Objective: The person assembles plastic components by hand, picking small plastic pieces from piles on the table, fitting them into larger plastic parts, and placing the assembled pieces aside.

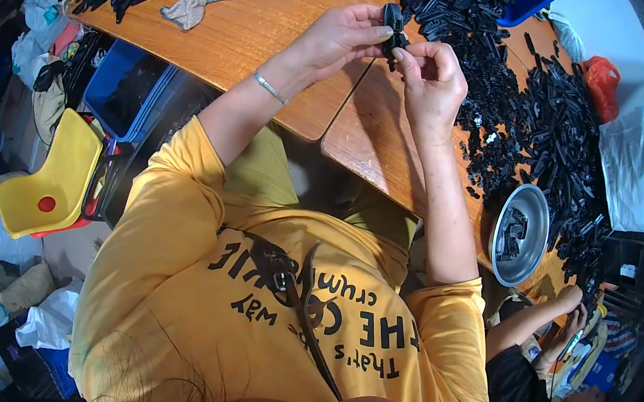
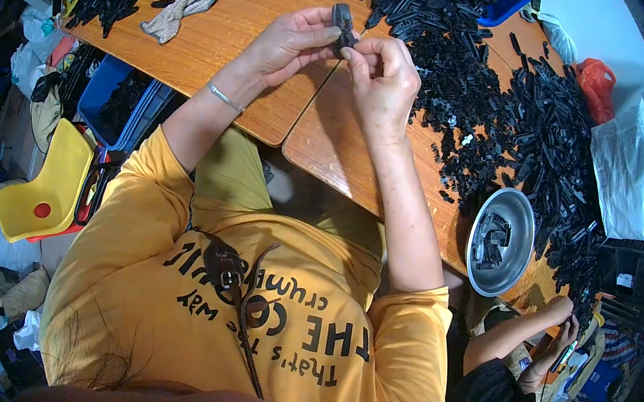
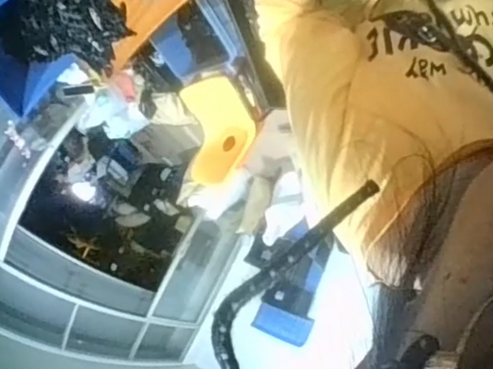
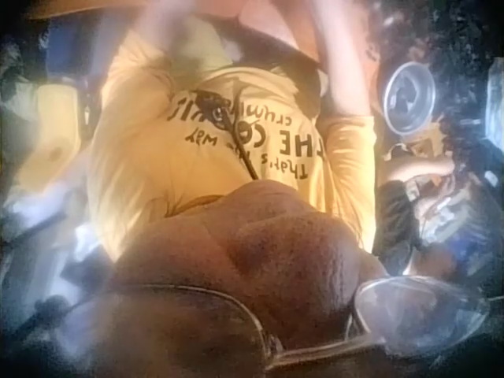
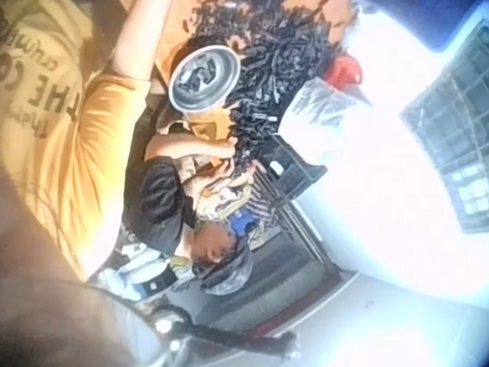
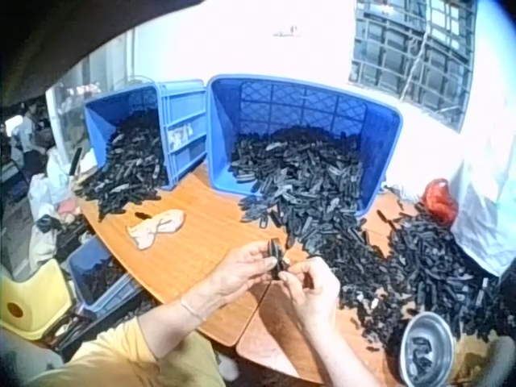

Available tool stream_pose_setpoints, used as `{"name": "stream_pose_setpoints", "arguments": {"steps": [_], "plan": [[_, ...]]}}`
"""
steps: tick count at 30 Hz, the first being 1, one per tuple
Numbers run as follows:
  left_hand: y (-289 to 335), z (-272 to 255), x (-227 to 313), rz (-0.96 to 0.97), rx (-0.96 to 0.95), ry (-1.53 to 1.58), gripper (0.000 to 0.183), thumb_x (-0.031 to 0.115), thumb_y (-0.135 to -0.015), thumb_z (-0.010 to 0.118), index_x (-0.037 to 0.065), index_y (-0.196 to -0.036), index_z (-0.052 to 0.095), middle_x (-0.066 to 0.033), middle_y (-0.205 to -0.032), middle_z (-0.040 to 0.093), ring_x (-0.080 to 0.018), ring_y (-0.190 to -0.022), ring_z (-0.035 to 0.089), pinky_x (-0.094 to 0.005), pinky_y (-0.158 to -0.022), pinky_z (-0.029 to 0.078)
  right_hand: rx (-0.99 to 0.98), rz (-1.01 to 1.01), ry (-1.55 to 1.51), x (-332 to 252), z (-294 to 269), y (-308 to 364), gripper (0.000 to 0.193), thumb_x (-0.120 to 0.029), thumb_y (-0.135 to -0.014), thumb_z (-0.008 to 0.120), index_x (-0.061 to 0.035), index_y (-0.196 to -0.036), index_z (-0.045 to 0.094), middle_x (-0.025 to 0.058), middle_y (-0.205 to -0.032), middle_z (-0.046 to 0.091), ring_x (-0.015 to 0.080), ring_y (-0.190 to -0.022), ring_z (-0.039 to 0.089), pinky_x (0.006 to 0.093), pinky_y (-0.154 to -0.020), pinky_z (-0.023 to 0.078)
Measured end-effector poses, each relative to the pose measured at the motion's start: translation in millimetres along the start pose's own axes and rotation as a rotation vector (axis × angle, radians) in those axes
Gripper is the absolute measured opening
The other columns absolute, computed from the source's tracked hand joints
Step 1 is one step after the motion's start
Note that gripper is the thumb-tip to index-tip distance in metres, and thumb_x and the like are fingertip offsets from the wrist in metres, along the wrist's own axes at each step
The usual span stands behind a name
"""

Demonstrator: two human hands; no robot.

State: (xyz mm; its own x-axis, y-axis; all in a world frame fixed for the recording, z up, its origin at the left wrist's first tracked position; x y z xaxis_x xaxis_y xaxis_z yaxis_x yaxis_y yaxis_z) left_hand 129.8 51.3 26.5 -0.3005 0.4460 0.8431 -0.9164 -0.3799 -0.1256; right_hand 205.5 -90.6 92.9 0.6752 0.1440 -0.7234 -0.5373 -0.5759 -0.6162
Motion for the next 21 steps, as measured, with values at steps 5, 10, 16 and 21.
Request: {"name": "stream_pose_setpoints", "arguments": {"steps": [5,10,16,21], "plan": [[4,10,3,0.004,-0.032,0.022,0.030,0.015,-0.101,0.070,0.005,-0.128,0.064,-0.0055,-0.117,0.071,-0.0140,-0.108,0.070,-0.0286,-0.095,0.060,-0.014,-0.033,0.022,-7,-3,2,0.017,0.001,-0.084,0.083,-0.0004,-0.089,0.066,0.0053,-0.084,0.066,0.0092,-0.069,0.070,0.0224,-0.058,0.055],[6,13,4,0.026,-0.060,0.032,0.030,0.014,-0.101,0.069,0.005,-0.129,0.063,-0.0060,-0.119,0.070,-0.0138,-0.108,0.069,-0.0288,-0.094,0.061,0.017,-0.067,-0.024,-13,-5,2,0.015,0.002,-0.086,0.081,0.0010,-0.090,0.067,0.0055,-0.087,0.066,0.0092,-0.070,0.070,0.0217,-0.059,0.057],[8,14,-1,-0.012,-0.023,0.018,0.037,0.011,-0.101,0.069,0.007,-0.137,0.061,-0.0022,-0.121,0.069,-0.0124,-0.111,0.067,-0.0287,-0.096,0.057,0.058,-0.074,-0.023,-22,-3,-5,0.013,0.002,-0.087,0.079,0.0013,-0.090,0.066,0.0051,-0.086,0.065,0.0089,-0.069,0.069,0.0215,-0.060,0.056],[10,7,-3,-0.013,-0.009,-0.077,0.041,0.013,-0.100,0.071,0.006,-0.139,0.060,0.0003,-0.120,0.069,-0.0098,-0.109,0.066,-0.0258,-0.094,0.054,-0.011,-0.002,0.038,-2,6,-1,0.015,0.001,-0.085,0.081,-0.0004,-0.089,0.067,0.0056,-0.083,0.065,0.0103,-0.065,0.064,0.0248,-0.061,0.054]]}}
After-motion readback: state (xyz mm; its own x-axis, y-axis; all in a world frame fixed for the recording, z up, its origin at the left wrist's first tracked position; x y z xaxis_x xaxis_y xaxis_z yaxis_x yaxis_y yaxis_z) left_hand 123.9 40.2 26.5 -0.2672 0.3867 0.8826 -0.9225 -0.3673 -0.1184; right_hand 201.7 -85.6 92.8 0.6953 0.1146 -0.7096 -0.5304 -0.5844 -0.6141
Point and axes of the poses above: each hand's wrist, its own y-axis away from the middle knuckle, its own z-axis out of the palm, x = y × z, the point moved 9 cm from there along -y, towards the middle knuckle
